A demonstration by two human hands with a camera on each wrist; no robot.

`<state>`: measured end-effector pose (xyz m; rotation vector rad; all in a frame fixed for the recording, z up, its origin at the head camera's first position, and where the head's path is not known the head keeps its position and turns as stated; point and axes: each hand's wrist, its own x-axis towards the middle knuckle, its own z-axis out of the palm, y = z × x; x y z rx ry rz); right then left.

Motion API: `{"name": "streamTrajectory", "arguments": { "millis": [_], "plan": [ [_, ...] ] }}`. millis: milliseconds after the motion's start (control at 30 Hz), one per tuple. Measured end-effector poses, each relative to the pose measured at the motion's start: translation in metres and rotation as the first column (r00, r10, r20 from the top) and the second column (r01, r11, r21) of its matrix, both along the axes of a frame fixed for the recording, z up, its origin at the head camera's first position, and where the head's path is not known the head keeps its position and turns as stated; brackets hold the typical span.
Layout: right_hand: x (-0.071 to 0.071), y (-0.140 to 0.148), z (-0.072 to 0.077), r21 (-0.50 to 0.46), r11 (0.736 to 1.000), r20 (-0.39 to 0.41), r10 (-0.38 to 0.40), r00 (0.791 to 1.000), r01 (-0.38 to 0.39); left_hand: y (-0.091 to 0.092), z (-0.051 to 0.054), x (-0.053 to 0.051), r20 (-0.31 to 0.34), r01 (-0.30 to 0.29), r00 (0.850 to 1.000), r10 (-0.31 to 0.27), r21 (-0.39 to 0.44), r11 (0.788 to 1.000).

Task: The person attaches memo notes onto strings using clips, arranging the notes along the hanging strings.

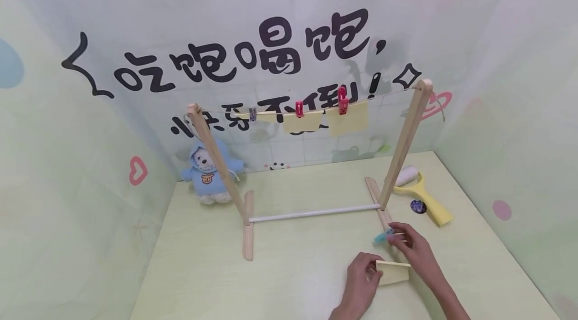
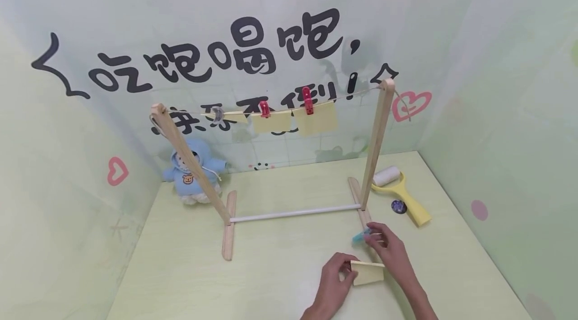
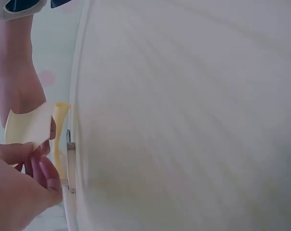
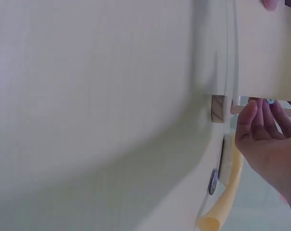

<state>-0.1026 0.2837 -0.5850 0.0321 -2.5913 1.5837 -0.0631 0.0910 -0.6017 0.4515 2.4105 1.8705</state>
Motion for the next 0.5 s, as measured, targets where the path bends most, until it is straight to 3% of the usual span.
{"name": "streamTrajectory", "arguments": {
  "millis": [167, 300, 400, 500],
  "plan": [
    [-0.003, 0.007, 0.018, -0.036, 0.998, -0.044, -0.058, 0.997, 0.056, -0.001, 0.009, -0.003, 0.004, -0.068, 0.998, 0.068, 0.145, 0.987],
    [-0.006, 0.014, 0.048, -0.008, 0.998, -0.18, -0.055, 0.982, 0.055, -0.004, 0.02, -0.011, 0.01, -0.113, 0.994, 0.113, 0.202, 0.973],
    [-0.011, 0.016, 0.083, 0.032, 0.999, -0.345, -0.02, 0.938, 0.033, -0.007, 0.034, -0.023, 0.015, -0.156, 0.988, 0.157, 0.224, 0.962],
    [-0.018, 0.017, 0.126, 0.064, 0.998, -0.501, 0.026, 0.865, 0.007, -0.01, 0.052, -0.041, 0.007, -0.195, 0.98, 0.199, 0.234, 0.952]
  ]
}}
